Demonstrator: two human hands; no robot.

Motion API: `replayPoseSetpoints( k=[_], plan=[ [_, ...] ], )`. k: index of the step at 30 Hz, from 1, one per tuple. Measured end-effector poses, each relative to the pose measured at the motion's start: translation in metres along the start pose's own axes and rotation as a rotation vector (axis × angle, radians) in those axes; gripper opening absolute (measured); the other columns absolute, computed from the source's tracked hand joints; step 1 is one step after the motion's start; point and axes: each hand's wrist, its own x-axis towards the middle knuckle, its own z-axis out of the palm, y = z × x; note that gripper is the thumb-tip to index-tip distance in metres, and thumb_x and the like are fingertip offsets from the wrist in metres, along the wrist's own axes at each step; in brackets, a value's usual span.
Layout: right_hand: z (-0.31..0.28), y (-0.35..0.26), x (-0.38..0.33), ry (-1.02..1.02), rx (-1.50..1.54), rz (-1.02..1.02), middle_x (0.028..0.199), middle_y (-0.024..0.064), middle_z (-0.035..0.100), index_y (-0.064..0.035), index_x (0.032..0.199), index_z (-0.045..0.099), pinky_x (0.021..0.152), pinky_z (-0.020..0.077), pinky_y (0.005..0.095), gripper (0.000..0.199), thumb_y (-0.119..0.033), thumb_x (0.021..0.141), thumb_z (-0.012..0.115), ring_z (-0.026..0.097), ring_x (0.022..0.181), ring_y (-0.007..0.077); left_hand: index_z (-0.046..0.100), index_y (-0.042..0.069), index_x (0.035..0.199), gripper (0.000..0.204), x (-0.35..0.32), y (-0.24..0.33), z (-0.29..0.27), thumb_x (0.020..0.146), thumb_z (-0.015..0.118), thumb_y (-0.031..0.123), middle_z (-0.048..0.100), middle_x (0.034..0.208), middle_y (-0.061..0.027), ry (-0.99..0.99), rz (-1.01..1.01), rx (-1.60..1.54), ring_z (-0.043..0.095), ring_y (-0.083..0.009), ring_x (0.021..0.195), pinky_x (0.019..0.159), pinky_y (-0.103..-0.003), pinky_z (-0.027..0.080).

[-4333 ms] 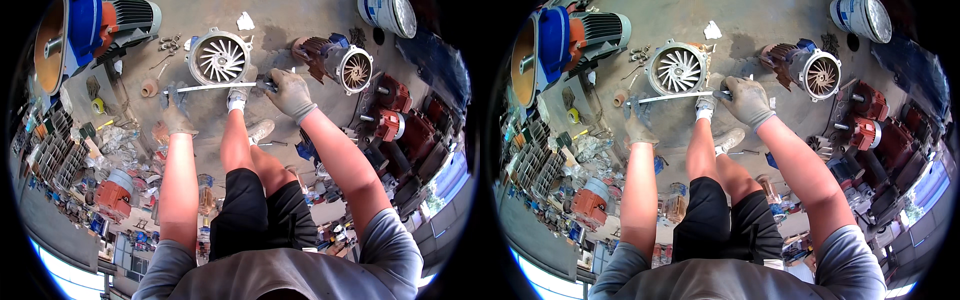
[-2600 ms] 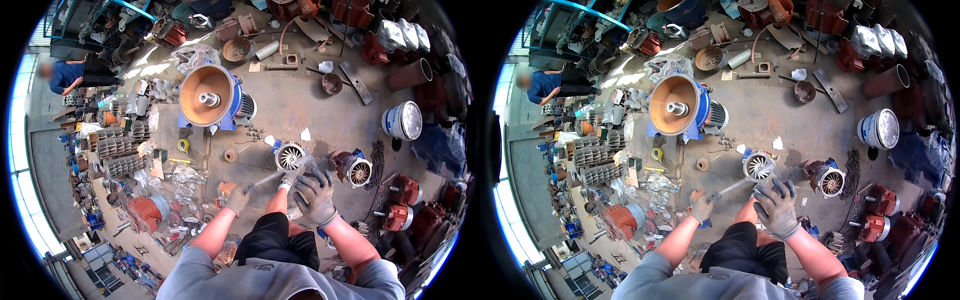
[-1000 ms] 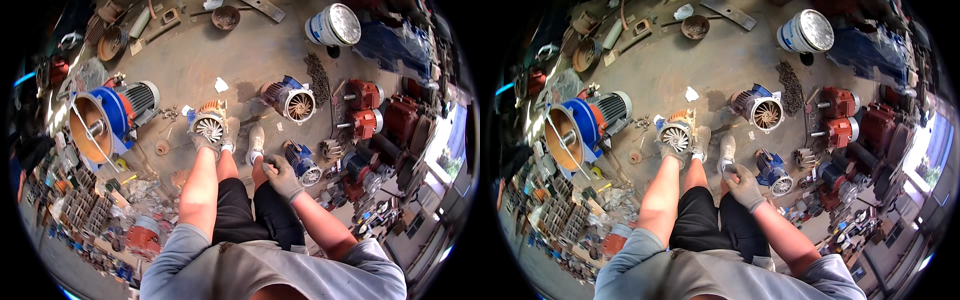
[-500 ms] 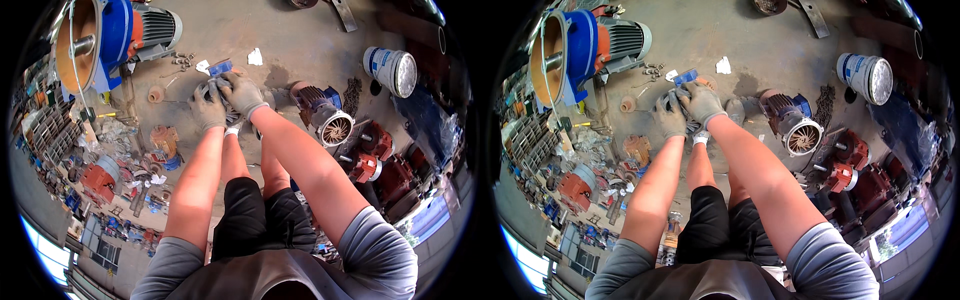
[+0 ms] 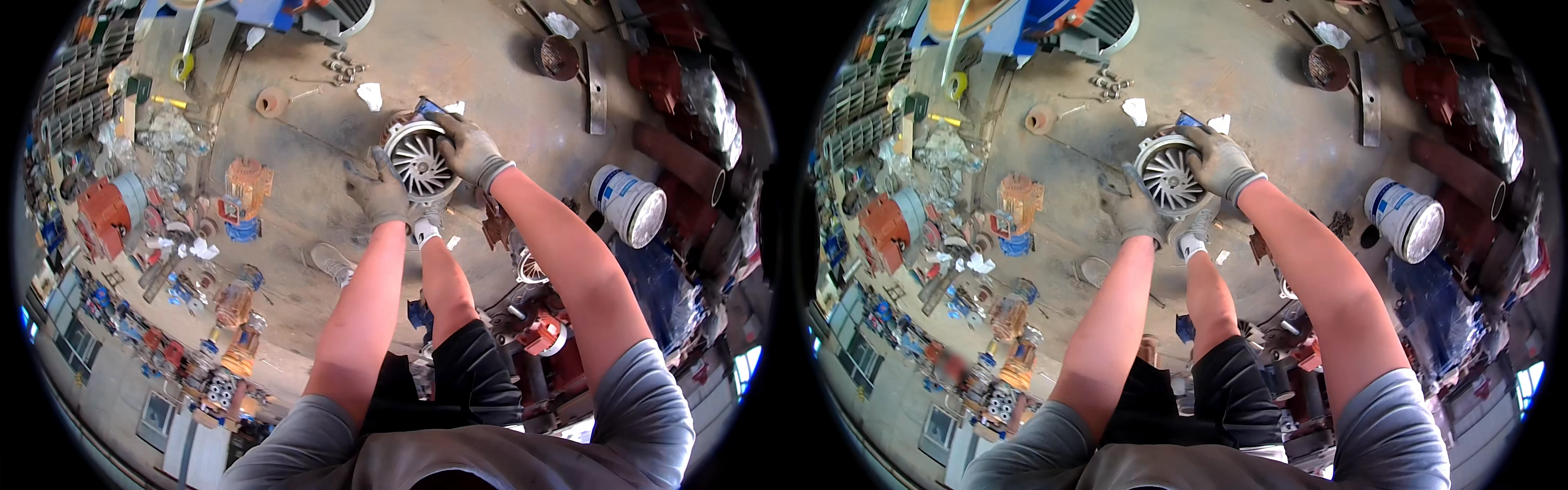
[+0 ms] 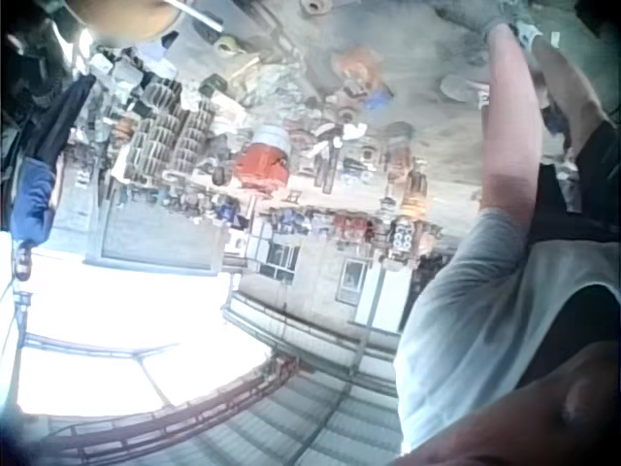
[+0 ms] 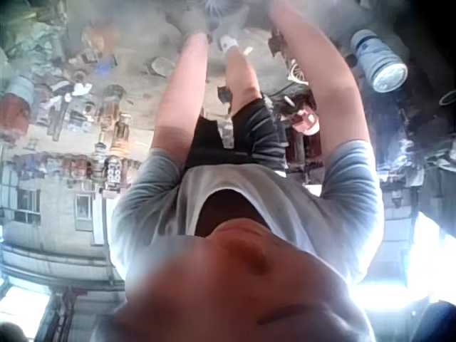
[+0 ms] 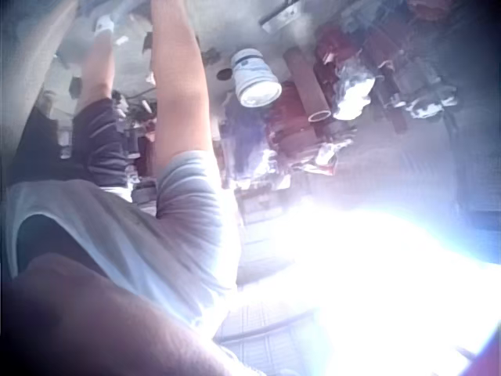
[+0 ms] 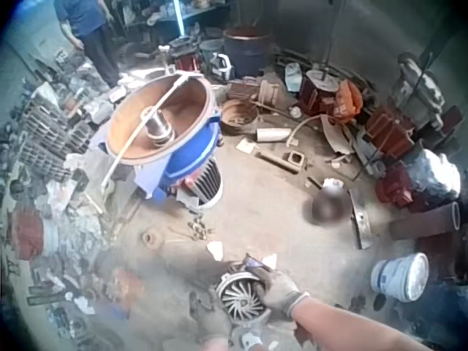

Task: The person sits on the floor of a workshop and disassembles electric motor components. They use a hammer and a metal bar to separate the fan housing from the motor casing, then remove the fan blade and other parts by hand.

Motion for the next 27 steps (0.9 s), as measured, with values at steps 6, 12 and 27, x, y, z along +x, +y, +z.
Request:
replayPoseSetpoints(
  k=[6,12,27],
  plan=[
    [0.033,-0.041,-0.022,0.048,-0.167,0.108,0.132,0.0237,0.071,-0.0063,0.141,0.065,0.101,0.057,0.0535,0.052,-0.036,0.099,0.071,0.07,0.116,0.0465,0.05,-0.006,0.153,0.093,-0.03,-0.006,0.004,0.107,0.051,0.074,0.065,0.143,-0.0284,-0.034,-0.766,-0.75,0.069,-0.0347,0.124,0.103,-0.041,0.055],
    [0.06,-0.066,-0.037,-0.091,-0.362,-0.175,0.129,0.0139,0.071,-0.0138,0.135,0.069,0.103,0.0545,0.0518,0.045,-0.035,0.095,0.076,0.069,0.117,0.0372,0.075,0.0,0.122,0.073,0.002,-0.078,-0.042,0.108,0.056,0.068,0.08,0.113,-0.0175,-0.086,-0.64,-0.439,0.075,-0.0312,0.103,0.091,-0.043,0.058],
    [0.228,-0.178,0.024,-1.025,-1.026,-1.163,0.111,-0.0052,0.073,-0.0228,0.095,0.08,0.096,0.0507,0.0415,0.011,-0.024,0.092,0.069,0.068,0.11,0.0192,0.076,0.0,0.122,0.084,0.049,-0.291,-0.082,0.108,0.043,0.075,0.077,0.117,-0.0289,-0.243,-0.579,-0.364,0.072,-0.0478,0.111,0.097,-0.049,0.054]
  ],
)
